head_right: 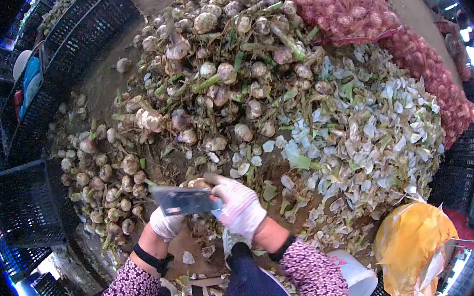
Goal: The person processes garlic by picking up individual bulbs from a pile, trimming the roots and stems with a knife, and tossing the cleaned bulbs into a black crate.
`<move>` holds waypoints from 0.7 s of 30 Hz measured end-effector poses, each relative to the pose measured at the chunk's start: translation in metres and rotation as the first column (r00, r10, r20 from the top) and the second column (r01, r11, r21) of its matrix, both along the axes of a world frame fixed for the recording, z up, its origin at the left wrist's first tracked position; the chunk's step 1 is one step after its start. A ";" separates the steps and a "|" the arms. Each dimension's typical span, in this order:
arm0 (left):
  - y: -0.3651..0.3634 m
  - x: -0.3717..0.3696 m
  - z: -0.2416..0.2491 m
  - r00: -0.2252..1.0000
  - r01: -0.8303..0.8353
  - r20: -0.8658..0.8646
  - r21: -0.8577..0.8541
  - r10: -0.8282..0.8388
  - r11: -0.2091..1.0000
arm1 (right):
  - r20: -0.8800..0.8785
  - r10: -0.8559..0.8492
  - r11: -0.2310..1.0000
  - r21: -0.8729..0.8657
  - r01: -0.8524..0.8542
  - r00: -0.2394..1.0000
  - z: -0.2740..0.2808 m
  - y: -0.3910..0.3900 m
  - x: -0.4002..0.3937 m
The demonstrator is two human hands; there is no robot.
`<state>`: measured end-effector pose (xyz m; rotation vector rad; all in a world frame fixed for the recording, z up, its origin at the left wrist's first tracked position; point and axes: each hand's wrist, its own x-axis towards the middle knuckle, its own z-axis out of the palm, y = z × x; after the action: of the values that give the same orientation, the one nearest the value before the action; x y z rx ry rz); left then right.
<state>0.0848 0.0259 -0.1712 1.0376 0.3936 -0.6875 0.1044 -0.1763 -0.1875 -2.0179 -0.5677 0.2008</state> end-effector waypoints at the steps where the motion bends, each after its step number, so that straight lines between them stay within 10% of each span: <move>1: 0.000 -0.001 0.003 0.987 0.103 0.117 0.091 -0.114 0.990 | -0.025 -0.074 0.995 0.070 0.075 0.997 0.006 -0.004 -0.005; 7: -0.004 -0.034 -0.035 0.939 0.097 0.276 0.357 -0.205 0.929 | -0.120 0.194 0.832 -0.505 -0.228 0.974 0.031 -0.020 -0.027; 21: -0.009 -0.028 -0.012 0.983 0.143 0.079 0.259 -0.168 0.955 | -0.110 0.232 0.841 -0.477 -0.256 0.967 0.015 -0.025 -0.030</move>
<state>0.0565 0.0167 -0.1828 1.3510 0.3193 -0.7352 0.0745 -0.2012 -0.1730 -2.4140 -0.8067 0.5992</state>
